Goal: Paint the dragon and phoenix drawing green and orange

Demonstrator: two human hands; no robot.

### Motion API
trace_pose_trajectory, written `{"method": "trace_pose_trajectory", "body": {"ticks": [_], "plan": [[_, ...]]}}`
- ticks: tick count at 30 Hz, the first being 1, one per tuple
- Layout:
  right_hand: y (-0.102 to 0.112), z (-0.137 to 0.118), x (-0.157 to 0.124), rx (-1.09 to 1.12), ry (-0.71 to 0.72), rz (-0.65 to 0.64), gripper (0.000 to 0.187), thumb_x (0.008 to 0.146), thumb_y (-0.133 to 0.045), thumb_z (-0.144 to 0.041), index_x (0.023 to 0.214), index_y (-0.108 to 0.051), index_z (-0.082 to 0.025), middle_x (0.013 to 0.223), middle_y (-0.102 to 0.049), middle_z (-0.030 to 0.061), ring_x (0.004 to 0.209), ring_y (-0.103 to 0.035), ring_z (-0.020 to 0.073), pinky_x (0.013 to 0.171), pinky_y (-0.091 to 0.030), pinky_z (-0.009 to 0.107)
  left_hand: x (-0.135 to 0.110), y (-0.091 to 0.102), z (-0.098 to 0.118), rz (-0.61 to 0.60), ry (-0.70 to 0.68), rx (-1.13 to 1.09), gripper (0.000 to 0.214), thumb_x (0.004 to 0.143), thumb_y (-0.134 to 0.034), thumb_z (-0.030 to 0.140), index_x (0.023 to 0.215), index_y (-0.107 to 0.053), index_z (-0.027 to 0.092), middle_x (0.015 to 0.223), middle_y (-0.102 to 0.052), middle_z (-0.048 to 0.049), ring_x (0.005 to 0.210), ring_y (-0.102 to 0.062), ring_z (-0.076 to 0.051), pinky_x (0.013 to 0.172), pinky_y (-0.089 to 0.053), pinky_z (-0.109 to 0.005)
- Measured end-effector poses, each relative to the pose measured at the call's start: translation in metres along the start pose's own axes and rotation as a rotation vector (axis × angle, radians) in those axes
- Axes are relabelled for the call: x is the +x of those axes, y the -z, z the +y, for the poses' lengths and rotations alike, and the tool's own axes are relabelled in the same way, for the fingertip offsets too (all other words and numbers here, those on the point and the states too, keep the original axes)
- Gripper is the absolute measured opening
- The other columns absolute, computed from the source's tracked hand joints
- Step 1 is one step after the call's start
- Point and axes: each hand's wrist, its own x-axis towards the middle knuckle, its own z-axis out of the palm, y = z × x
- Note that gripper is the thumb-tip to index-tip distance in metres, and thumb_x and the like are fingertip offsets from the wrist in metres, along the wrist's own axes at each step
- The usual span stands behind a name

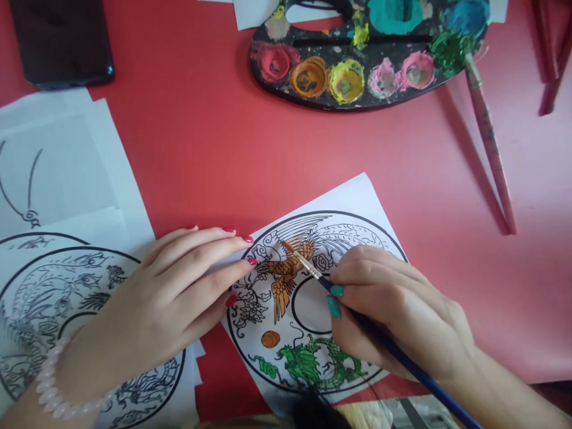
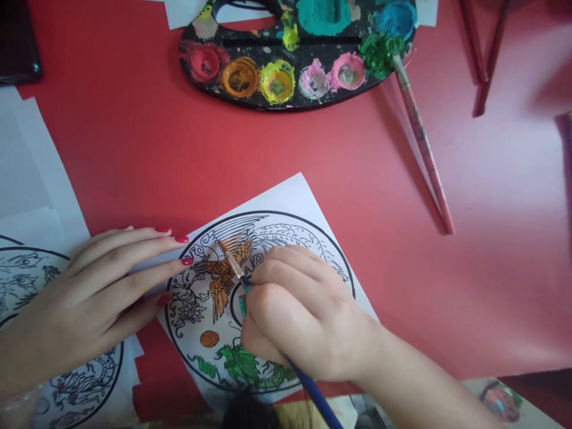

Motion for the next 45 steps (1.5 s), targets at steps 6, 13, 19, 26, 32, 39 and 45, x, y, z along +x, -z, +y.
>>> {"method": "trace_pose_trajectory", "body": {"ticks": [6, 13, 19, 26, 32, 39, 45], "plan": [[0.001, 0.005, 0.000, 0.021, 0.028, 0.012, 0.030, 0.068, -0.048, 0.008, 0.074, -0.042, -0.021, 0.061, -0.052, 0.0012, 0.061, -0.054, 0.0148, 0.054, -0.047, 0.029, 0.000, 0.000, 0.000, -0.019, 0.008, 0.007, 0.030, 0.090, -0.047, 0.011, 0.117, -0.056, 0.020, 0.128, -0.056, -0.0062, 0.125, -0.046, -0.025, 0.110, -0.034, -0.045], [0.009, 0.006, -0.001, -0.005, -0.002, 0.022, 0.029, 0.069, -0.049, 0.006, 0.075, -0.043, -0.022, 0.061, -0.053, 0.0006, 0.061, -0.056, 0.0147, 0.050, -0.048, 0.028, 0.000, 0.000, 0.000, -0.017, 0.001, 0.010, 0.031, 0.089, -0.047, 0.009, 0.117, -0.056, 0.018, 0.126, -0.056, -0.0078, 0.125, -0.046, -0.026, 0.109, -0.034, -0.045], [0.006, 0.004, 0.001, 0.035, 0.016, -0.001, 0.029, 0.069, -0.048, 0.007, 0.076, -0.043, -0.021, 0.064, -0.055, 0.0023, 0.061, -0.056, 0.0143, 0.052, -0.048, 0.029, 0.000, 0.000, 0.000, -0.023, -0.007, 0.019, 0.029, 0.090, -0.047, 0.009, 0.116, -0.055, 0.017, 0.127, -0.055, -0.0085, 0.125, -0.045, -0.026, 0.109, -0.034, -0.046], [0.004, 0.005, 0.002, 0.007, -0.007, 0.016, 0.030, 0.070, -0.049, 0.007, 0.074, -0.042, -0.022, 0.061, -0.054, 0.0011, 0.059, -0.056, 0.0143, 0.050, -0.046, 0.028, 0.000, 0.000, 0.001, -0.025, 0.012, 0.010, 0.030, 0.091, -0.045, 0.011, 0.118, -0.054, 0.020, 0.128, -0.054, -0.0062, 0.126, -0.044, -0.025, 0.109, -0.034, -0.046], [0.011, 0.004, -0.002, -0.101, -0.071, 0.032, 0.027, 0.072, -0.050, 0.003, 0.073, -0.043, -0.023, 0.062, -0.055, 0.0002, 0.062, -0.059, 0.0163, 0.048, -0.046, 0.030, 0.000, 0.000, 0.001, -0.033, 0.015, 0.009, 0.032, 0.090, -0.046, 0.010, 0.119, -0.054, 0.020, 0.128, -0.054, -0.0068, 0.126, -0.044, -0.025, 0.110, -0.033, -0.046], [0.005, 0.009, -0.004, -0.039, -0.034, 0.178, 0.022, 0.072, -0.052, -0.002, 0.072, -0.043, -0.023, 0.059, -0.052, -0.0005, 0.052, -0.053, 0.0137, 0.041, -0.041, 0.028, -0.002, 0.000, 0.001, -0.029, 0.022, -0.002, 0.032, 0.090, -0.045, 0.009, 0.119, -0.054, 0.019, 0.128, -0.055, -0.0077, 0.126, -0.044, -0.026, 0.110, -0.032, -0.047], [0.013, 0.007, -0.005, -0.046, -0.064, 0.014, 0.025, 0.072, -0.050, 0.001, 0.076, -0.042, -0.023, 0.066, -0.057, 0.0008, 0.061, -0.059, 0.0148, 0.045, -0.047, 0.029, -0.001, -0.001, 0.000, -0.036, 0.014, 0.008, 0.031, 0.091, -0.045, 0.010, 0.119, -0.054, 0.019, 0.128, -0.055, -0.0074, 0.125, -0.044, -0.025, 0.108, -0.034, -0.048]]}}
